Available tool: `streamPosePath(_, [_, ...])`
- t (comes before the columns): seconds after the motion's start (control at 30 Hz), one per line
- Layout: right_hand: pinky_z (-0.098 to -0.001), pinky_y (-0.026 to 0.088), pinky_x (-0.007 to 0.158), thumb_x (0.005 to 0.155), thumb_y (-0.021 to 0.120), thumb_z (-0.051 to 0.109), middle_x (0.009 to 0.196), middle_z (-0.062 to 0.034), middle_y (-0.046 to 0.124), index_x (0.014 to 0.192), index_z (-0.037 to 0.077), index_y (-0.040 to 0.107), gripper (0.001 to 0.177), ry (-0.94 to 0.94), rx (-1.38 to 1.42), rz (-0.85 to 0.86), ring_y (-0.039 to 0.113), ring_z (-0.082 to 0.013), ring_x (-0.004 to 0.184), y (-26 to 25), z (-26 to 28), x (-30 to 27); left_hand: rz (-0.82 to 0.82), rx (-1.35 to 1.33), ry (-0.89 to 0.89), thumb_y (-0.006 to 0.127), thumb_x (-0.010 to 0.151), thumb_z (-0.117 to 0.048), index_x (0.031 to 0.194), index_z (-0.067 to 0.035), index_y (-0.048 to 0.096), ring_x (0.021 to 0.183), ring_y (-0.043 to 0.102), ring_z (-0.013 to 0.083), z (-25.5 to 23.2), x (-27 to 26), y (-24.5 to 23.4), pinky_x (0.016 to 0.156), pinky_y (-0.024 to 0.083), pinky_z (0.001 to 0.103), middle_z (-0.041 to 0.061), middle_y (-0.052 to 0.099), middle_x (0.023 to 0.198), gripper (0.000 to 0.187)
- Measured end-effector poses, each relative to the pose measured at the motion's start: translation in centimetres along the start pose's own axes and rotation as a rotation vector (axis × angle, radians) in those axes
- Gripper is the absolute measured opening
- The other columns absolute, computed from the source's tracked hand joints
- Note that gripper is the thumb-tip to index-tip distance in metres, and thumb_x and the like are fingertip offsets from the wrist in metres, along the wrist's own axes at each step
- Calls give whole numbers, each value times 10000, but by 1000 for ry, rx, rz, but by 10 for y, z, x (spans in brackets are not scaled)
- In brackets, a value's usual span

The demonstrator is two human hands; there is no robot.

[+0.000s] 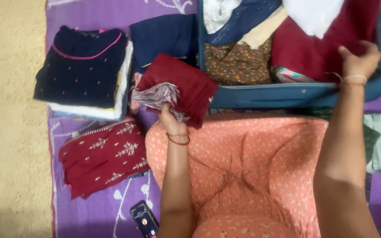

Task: The person folds a maroon garment and a pink patterned garment by hand on a purple mat, then places them into an open suitcase.

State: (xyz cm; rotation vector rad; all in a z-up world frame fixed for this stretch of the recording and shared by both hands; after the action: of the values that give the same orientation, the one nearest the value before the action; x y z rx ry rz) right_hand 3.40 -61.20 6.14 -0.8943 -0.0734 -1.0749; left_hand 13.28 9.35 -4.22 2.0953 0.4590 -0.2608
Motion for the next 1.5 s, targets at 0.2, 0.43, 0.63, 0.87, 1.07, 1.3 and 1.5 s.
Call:
streamPosePath(0.2, [-372,538,973,685,987,163,1203,-115,688,1201,85,711,590,77,54,-10,653,-266,1089,-7,1,-1,-43,-5,103,493,902,22,1238,78,614,1046,696,285,-22,29,-7,936,587,458,155,684,1183,362])
streamPosePath(0.43, [-282,583,941,940,915,129,1143,-33,773,1162,1,763,297,298,330,184,700,-144,1038,21,-1,9,-85,278,180,614,788,25,1258,16,574,1018,678,245,-40,140,-33,922,560,393,99,680,1148,472])
streamPosePath(0.63, [-335,571,964,997,730,34,1169,-113,728,1227,-82,692,261,59,906,-41,657,-181,1028,-30,45,7,-32,184,-120,691,871,-82,1254,35,624,989,682,269,2,146,-37,892,573,400,134,682,1142,405])
streamPosePath(0.87, [-323,519,1087,1120,728,120,1313,-76,686,1374,-27,590,325,-198,1094,210,632,-175,1158,-98,197,-42,328,404,108,737,1026,-245,1340,-34,549,1081,584,248,-30,-11,58,887,497,387,141,617,1283,423])
streamPosePath(1.07, [-508,604,943,835,821,196,1399,-208,613,1068,-31,622,382,-1135,285,575,687,-442,1198,-138,376,-232,630,85,-597,431,1046,-560,1529,-65,469,1329,604,286,71,-171,107,1119,484,465,123,608,1473,693])
streamPosePath(1.3, [-370,559,698,849,633,101,1596,-192,425,860,32,633,70,-1261,181,1284,651,-243,733,-149,422,-420,470,52,-703,497,1039,-469,1537,-43,424,1368,551,260,105,-190,17,1151,439,432,123,555,1505,660])
streamPosePath(1.5, [-418,553,955,827,632,85,1529,-174,495,986,8,662,179,-1153,376,1090,654,-317,1075,-174,417,-416,476,135,-708,554,1033,-390,1544,-23,385,1401,506,237,114,-204,-8,1178,400,404,122,510,1533,652])
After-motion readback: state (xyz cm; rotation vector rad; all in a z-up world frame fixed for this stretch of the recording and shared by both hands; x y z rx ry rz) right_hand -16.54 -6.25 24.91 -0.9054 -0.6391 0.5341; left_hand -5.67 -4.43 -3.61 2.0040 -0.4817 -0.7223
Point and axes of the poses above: each hand's wrist, its own x-axis towards the middle knuckle, its own y-axis out of the palm, z = x × y, the point moved 9 cm from there along x, towards the middle knuckle
